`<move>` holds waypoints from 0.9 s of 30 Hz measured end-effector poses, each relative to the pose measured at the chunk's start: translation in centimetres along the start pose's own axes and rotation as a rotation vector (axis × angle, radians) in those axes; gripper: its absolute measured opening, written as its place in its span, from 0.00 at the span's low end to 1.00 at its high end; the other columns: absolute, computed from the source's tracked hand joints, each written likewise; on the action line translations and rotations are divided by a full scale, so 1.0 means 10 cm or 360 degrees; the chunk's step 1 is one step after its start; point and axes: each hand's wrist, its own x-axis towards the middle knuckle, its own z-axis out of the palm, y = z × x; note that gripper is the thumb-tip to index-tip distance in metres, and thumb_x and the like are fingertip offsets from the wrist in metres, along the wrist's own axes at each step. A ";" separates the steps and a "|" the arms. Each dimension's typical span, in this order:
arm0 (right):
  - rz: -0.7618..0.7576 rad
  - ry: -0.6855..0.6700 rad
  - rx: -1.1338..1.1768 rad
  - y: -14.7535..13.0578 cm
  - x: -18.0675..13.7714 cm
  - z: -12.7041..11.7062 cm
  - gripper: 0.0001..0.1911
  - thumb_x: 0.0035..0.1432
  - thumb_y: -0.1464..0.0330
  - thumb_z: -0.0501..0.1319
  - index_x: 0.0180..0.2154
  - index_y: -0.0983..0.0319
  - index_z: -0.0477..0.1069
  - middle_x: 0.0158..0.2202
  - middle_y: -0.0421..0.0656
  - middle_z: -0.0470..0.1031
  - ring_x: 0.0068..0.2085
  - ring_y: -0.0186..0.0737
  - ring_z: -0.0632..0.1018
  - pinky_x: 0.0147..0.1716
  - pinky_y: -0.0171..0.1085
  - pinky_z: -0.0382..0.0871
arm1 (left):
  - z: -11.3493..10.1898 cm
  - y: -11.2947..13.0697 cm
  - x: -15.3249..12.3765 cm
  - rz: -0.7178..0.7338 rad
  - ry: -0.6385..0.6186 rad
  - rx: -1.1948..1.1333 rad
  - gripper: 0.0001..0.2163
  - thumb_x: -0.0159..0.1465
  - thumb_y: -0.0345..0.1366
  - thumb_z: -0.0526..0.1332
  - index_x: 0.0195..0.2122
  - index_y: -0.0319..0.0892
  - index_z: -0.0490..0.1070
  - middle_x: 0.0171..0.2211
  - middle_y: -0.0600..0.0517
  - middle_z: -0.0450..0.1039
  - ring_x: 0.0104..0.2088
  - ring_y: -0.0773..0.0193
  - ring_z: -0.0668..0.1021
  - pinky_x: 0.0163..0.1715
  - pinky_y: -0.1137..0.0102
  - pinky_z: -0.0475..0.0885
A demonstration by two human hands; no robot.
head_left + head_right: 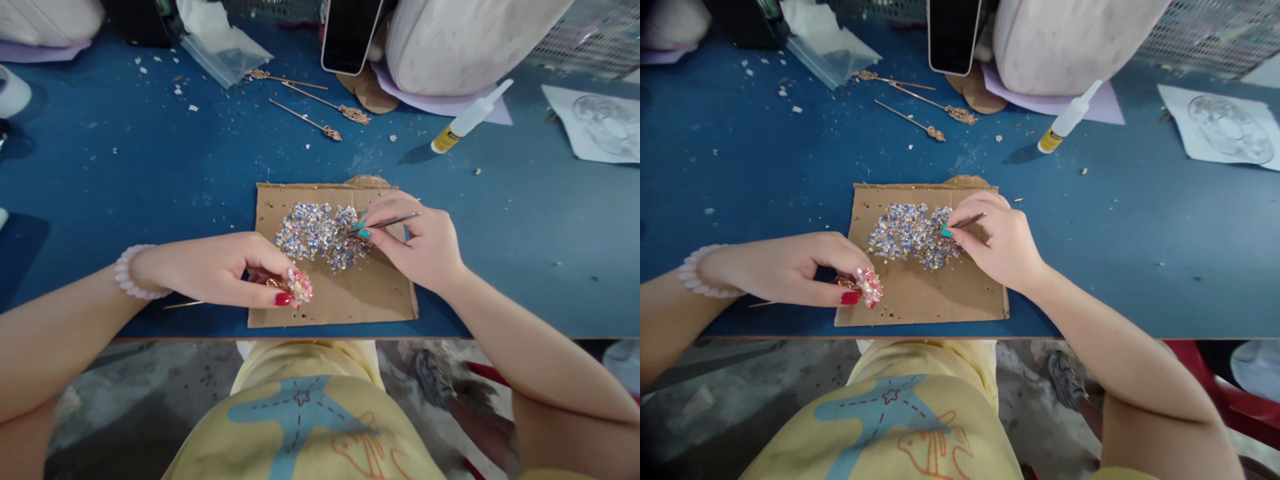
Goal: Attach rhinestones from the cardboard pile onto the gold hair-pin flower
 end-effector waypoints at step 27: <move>-0.0110 0.0070 -0.0062 0.02 0.00 -0.01 0.07 0.65 0.73 0.66 0.36 0.53 0.77 0.37 0.41 0.85 0.43 0.45 0.86 0.47 0.48 0.82 | 0.01 0.00 -0.01 -0.0050 -0.0040 0.0032 0.09 0.73 0.32 0.61 0.44 0.44 0.83 0.34 0.54 0.84 0.29 0.69 0.79 0.31 0.75 0.70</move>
